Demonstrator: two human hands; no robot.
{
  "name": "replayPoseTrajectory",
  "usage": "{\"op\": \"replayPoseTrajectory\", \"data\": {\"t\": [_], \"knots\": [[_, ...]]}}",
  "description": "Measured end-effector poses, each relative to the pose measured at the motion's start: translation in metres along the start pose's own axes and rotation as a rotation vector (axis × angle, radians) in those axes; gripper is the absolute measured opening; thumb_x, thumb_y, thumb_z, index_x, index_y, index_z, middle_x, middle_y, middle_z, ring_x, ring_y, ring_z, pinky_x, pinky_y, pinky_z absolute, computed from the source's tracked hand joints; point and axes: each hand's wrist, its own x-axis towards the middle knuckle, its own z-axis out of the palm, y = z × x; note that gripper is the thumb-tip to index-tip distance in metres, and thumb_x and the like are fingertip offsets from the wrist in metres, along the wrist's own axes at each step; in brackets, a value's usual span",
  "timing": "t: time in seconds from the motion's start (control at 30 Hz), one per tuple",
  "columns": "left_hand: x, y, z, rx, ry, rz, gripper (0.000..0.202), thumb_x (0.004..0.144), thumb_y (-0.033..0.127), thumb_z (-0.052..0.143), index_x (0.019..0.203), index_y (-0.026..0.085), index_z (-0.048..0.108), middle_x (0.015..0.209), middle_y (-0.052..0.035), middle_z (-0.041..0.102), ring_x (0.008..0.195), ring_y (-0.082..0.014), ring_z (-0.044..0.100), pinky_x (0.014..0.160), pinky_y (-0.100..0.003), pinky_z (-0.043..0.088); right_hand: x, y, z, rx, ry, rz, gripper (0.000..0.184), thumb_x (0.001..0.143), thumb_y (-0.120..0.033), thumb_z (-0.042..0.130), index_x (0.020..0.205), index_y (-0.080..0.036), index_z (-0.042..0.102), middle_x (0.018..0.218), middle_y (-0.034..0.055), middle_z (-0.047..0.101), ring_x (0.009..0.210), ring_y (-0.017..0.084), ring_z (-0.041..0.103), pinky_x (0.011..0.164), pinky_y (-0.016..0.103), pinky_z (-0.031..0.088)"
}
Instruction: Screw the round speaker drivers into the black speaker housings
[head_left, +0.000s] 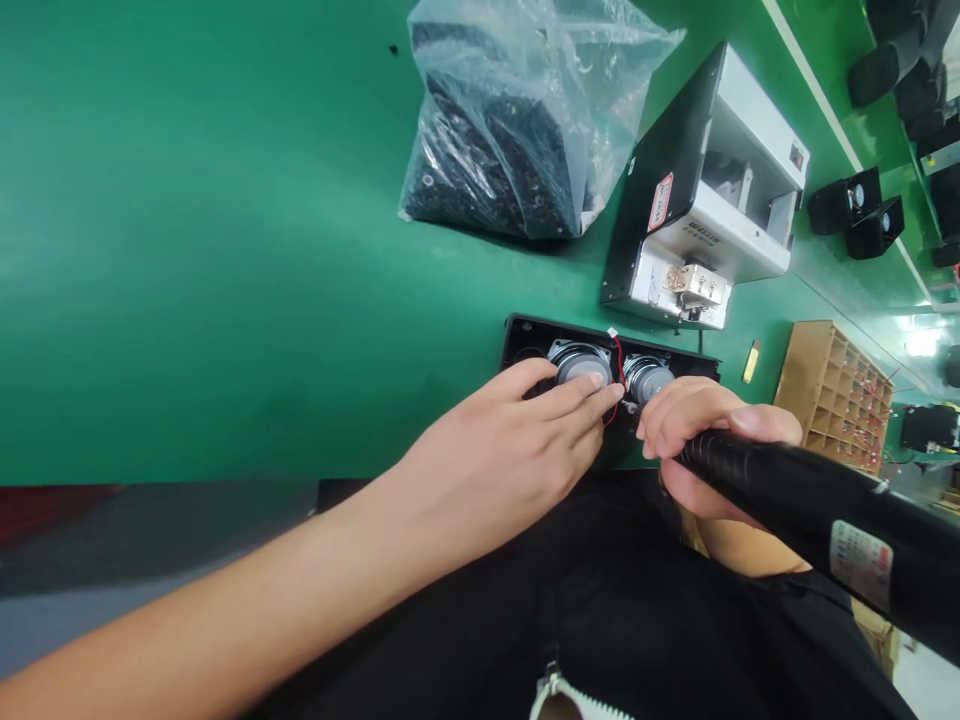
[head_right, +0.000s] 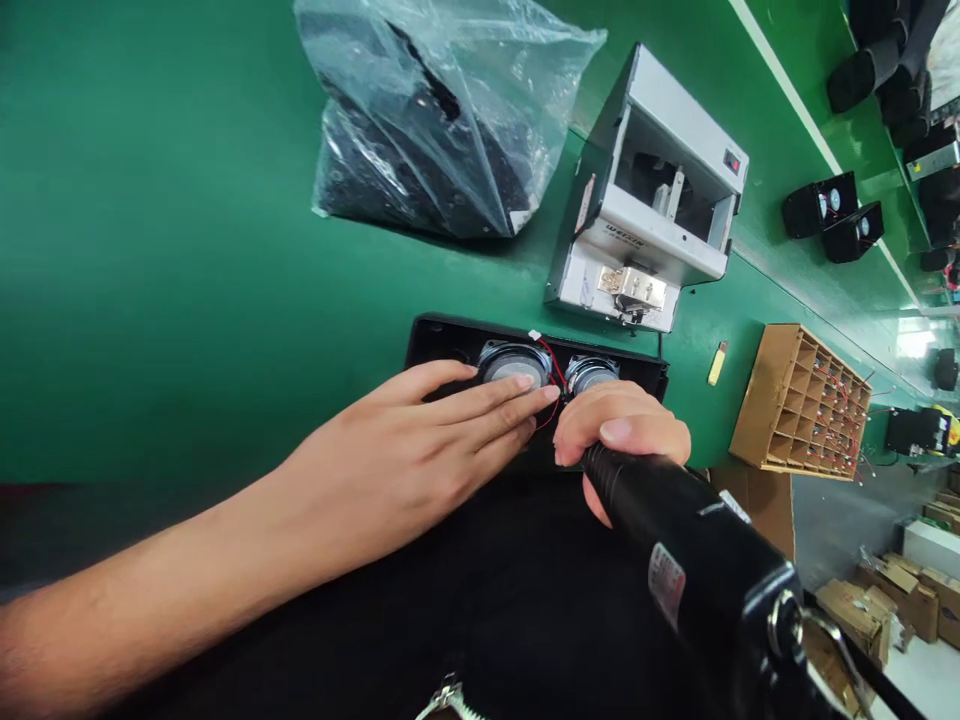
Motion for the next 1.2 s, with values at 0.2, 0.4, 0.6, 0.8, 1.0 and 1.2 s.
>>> {"op": "replayPoseTrajectory", "data": {"t": [0.2,0.4,0.6,0.8,1.0,1.2], "knots": [[0.005,-0.002,-0.006,0.009,-0.006,0.004,0.039,0.113,0.007,0.054,0.124,0.023,0.088,0.155,-0.0054,0.088,0.138,-0.0242,0.082,0.123,-0.043,0.059,-0.010,0.025,0.015,0.212,0.115,-0.185,0.061,0.108,-0.072,0.074,0.160,-0.041,0.064,0.075,-0.0059,0.073,0.051,0.017,0.063,0.045,0.030,0.054],[0.025,-0.019,-0.037,-0.120,-0.018,0.007,0.032,0.123,0.016,0.056,0.129,0.023,0.087,0.147,-0.0056,0.091,0.124,-0.0213,0.088,0.102,-0.043,0.064,0.015,0.002,0.012,0.219,0.273,-0.082,0.088,0.104,-0.097,0.056,0.168,-0.037,0.062,0.078,-0.0060,0.068,0.047,0.015,0.055,0.041,0.030,0.052],[0.034,-0.028,-0.048,0.020,-0.044,-0.106,0.036,0.125,0.015,0.046,0.125,0.022,0.081,0.142,-0.0133,0.091,0.118,-0.0304,0.087,0.097,-0.053,0.058,0.078,-0.028,-0.041,0.038,0.410,-0.192,0.066,0.114,-0.081,0.051,0.153,-0.036,0.080,0.076,-0.0057,0.059,0.044,0.014,0.052,0.042,0.032,0.057],[0.041,-0.028,-0.042,0.019,-0.140,-0.139,0.032,0.122,0.016,0.049,0.124,0.026,0.079,0.131,-0.0114,0.092,0.114,-0.0327,0.082,0.092,-0.054,0.051,0.122,0.002,-0.042,-0.146,0.371,-0.264,0.061,0.119,-0.083,0.035,0.148,-0.048,0.076,0.079,-0.0070,0.049,0.040,0.006,0.048,0.044,0.021,0.048],[0.038,-0.030,-0.036,-0.005,-0.143,-0.165,0.033,0.124,0.022,0.049,0.119,0.027,0.082,0.126,-0.0106,0.091,0.109,-0.0321,0.080,0.094,-0.054,0.050,0.120,0.024,-0.021,-0.211,0.421,-0.160,0.064,0.116,-0.089,0.034,0.147,-0.046,0.070,0.073,-0.0066,0.043,0.039,0.013,0.043,0.040,0.029,0.043],[0.034,-0.029,-0.033,0.008,-0.117,-0.176,0.044,0.129,0.030,0.040,0.121,0.024,0.082,0.122,-0.0117,0.091,0.107,-0.0314,0.080,0.093,-0.054,0.049,0.118,0.022,-0.016,-0.189,0.369,-0.079,0.076,0.111,-0.096,0.036,0.167,-0.054,0.062,0.077,-0.0041,0.046,0.042,0.015,0.046,0.041,0.032,0.045]]}}
